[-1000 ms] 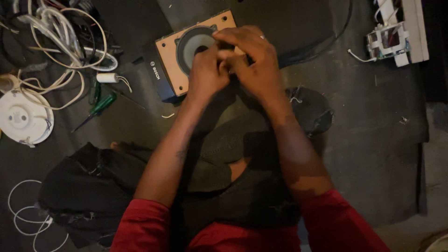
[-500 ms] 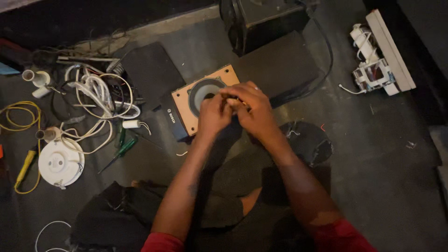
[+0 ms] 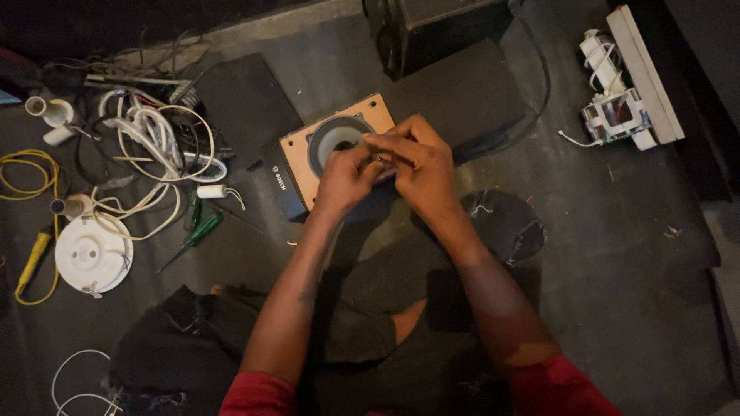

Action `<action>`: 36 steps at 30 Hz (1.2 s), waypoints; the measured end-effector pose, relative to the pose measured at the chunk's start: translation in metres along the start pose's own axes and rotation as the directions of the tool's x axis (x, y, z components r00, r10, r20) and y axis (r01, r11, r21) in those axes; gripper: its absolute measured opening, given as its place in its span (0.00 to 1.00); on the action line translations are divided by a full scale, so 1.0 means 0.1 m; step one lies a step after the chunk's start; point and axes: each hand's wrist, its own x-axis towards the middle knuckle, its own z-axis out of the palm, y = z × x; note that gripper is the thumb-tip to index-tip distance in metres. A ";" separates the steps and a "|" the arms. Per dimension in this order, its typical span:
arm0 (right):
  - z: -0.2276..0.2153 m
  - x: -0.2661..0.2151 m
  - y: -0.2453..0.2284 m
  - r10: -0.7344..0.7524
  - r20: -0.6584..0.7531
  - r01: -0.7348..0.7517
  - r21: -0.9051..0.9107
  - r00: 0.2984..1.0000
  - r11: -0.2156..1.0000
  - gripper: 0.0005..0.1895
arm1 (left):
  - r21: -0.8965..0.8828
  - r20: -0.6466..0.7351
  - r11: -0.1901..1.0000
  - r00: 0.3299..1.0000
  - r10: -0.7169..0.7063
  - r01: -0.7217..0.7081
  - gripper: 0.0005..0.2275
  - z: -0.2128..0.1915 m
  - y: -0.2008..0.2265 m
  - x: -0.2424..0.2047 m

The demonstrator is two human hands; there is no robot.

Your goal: The person uses a screwdriver to remove screws from a speaker mounted on a wooden board. They then flip the speaker over and continue to adjust the screws on the back side.

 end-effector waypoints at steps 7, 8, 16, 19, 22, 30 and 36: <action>0.01 0.04 -0.05 -0.147 0.056 0.149 -0.031 0.988 0.988 0.27 | 0.092 -0.208 0.994 0.975 0.083 -0.065 0.16 0.12 0.06 0.00; 0.03 0.01 -0.06 -0.074 0.041 0.072 0.047 0.996 0.996 0.27 | 0.095 -0.221 0.994 0.973 0.066 -0.046 0.15 0.13 0.07 -0.01; 0.13 -0.01 0.03 -0.153 -0.054 0.149 -0.063 0.987 0.987 0.21 | -0.011 -0.189 0.993 0.975 -0.118 0.118 0.13 0.09 0.06 -0.02; 0.09 0.01 0.07 -0.152 -0.031 0.145 -0.156 0.988 0.977 0.22 | -0.123 -0.083 0.979 0.981 -0.174 0.163 0.11 0.05 0.04 -0.04; 0.09 0.01 0.07 -0.109 0.020 0.111 -0.142 0.994 0.984 0.22 | -0.110 -0.133 0.989 0.985 -0.108 0.094 0.08 0.04 0.05 -0.06; 0.13 -0.04 0.02 -0.107 0.007 0.107 -0.028 0.994 0.994 0.23 | 0.034 -0.263 0.999 0.965 -0.013 0.023 0.10 0.07 0.10 -0.06; 0.10 -0.01 0.03 -0.241 -0.002 0.231 -0.271 0.971 0.935 0.22 | 0.043 -0.002 0.996 0.996 -0.084 0.084 0.08 -0.03 0.16 -0.05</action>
